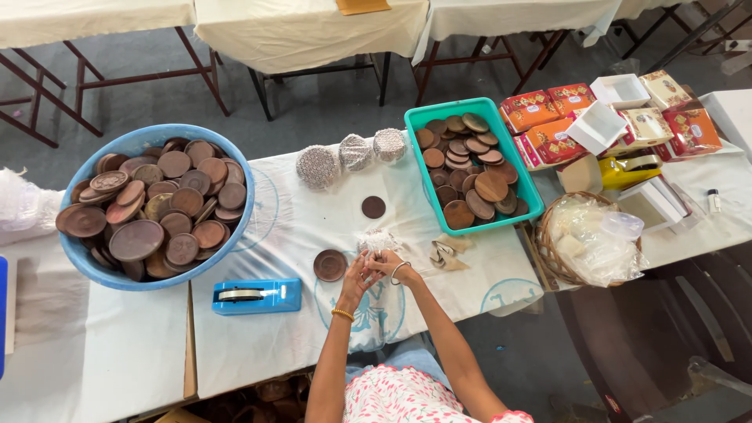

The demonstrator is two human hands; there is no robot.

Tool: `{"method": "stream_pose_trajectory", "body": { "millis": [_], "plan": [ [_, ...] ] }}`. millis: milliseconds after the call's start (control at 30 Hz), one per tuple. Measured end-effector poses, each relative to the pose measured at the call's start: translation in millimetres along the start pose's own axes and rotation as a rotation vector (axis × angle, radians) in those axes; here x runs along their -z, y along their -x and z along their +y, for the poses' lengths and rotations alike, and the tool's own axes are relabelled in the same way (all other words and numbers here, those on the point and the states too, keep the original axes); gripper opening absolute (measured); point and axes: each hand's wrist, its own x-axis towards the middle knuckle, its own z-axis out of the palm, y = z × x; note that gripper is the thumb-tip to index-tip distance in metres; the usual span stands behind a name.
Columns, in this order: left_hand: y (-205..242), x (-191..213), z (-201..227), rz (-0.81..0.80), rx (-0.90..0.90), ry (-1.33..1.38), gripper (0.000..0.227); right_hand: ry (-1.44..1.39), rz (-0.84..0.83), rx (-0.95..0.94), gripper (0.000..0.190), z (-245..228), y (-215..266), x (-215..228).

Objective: The person picks up small, round wooden coasters from a blue bowl and wipes them with a cloth. They then place the coasters onto a sheet of bubble wrap, fold the wrap around them, and secure the bundle with a piece of tape from a blue dispenser.

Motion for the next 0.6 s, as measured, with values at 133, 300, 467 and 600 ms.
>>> {"method": "stream_pose_trajectory", "body": {
  "millis": [133,300,467,600],
  "plan": [
    [-2.0,8.4,-1.7,0.050,-0.068,-0.018,0.042,0.060,-0.023,-0.061,0.021,-9.5,4.5,-3.2],
    [-2.0,10.3,2.1,0.223,-0.151,-0.149,0.030,0.173,0.046,-0.083,0.027,2.2,-3.3,8.5],
    [-4.2,7.2,7.9,0.287,-0.230,-0.195,0.027,0.410,0.170,-0.004,0.031,34.5,-31.4,34.5],
    [1.5,-6.4,17.4,0.305,-0.299,-0.211,0.029,0.413,0.105,0.087,0.026,44.2,-49.4,62.6]
  ]
}}
